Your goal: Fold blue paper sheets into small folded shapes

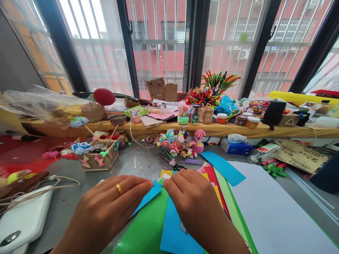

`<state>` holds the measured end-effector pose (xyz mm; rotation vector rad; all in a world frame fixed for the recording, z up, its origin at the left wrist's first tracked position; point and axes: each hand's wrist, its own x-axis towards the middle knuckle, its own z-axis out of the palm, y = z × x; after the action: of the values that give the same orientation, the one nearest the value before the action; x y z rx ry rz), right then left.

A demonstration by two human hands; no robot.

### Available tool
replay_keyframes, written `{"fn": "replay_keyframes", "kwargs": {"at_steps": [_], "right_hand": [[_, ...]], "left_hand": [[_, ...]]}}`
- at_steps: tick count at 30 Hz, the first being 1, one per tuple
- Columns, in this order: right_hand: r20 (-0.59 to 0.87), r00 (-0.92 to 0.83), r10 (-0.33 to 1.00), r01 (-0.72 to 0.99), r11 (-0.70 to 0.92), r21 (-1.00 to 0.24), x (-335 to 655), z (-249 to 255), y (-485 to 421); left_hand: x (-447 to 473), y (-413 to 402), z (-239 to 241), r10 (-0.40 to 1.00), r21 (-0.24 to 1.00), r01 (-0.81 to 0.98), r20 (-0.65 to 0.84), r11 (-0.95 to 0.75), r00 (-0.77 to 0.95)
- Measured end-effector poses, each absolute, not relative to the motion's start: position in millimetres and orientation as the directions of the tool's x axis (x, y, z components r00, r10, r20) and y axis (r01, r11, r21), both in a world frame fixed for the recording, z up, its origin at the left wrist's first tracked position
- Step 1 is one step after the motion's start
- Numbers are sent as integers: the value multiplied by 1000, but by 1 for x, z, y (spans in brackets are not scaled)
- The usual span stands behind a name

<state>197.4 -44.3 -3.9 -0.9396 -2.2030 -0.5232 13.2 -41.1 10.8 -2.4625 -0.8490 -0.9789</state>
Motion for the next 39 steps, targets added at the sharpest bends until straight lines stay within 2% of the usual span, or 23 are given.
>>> {"fn": "replay_keyframes", "kwargs": {"at_steps": [3,8,11,14,17,21,26,29,32,34,36,39], "right_hand": [[725,-506,468,761,638,119,205,-2,-43],[702,-463,541,814,573,96,213,-3,-40],[704,-492,513,778,622,90,206,-4,-41],[716,-485,502,733,680,20,197,-4,-44],[739,-451,500,697,715,-58,192,-2,-48],[739,-436,514,682,724,-101,197,1,-49],[698,-414,584,711,687,-152,217,3,-41],[674,-399,622,758,637,-139,230,3,-34],[688,-342,641,821,559,-113,237,1,-30],[715,-282,640,830,536,-152,235,1,-30],[734,-257,629,791,573,-215,228,1,-32],[717,-344,606,699,675,-235,211,0,-35]], "left_hand": [[0,-40,15,396,-104,667,734,-738,552],[-18,-41,17,373,-114,776,828,-620,420],[-13,-41,15,413,-44,718,793,-695,448],[-1,-42,11,477,30,652,706,-758,522],[7,-42,10,488,45,627,672,-777,557],[4,-42,13,459,48,600,694,-799,555],[-5,-38,16,465,56,623,717,-780,519],[-10,-34,16,464,40,656,740,-753,487],[-12,-32,15,480,32,705,754,-708,448],[-10,-32,15,495,47,712,751,-700,438],[-6,-33,14,507,78,687,736,-722,448],[1,-34,12,519,124,645,714,-754,470]]}}
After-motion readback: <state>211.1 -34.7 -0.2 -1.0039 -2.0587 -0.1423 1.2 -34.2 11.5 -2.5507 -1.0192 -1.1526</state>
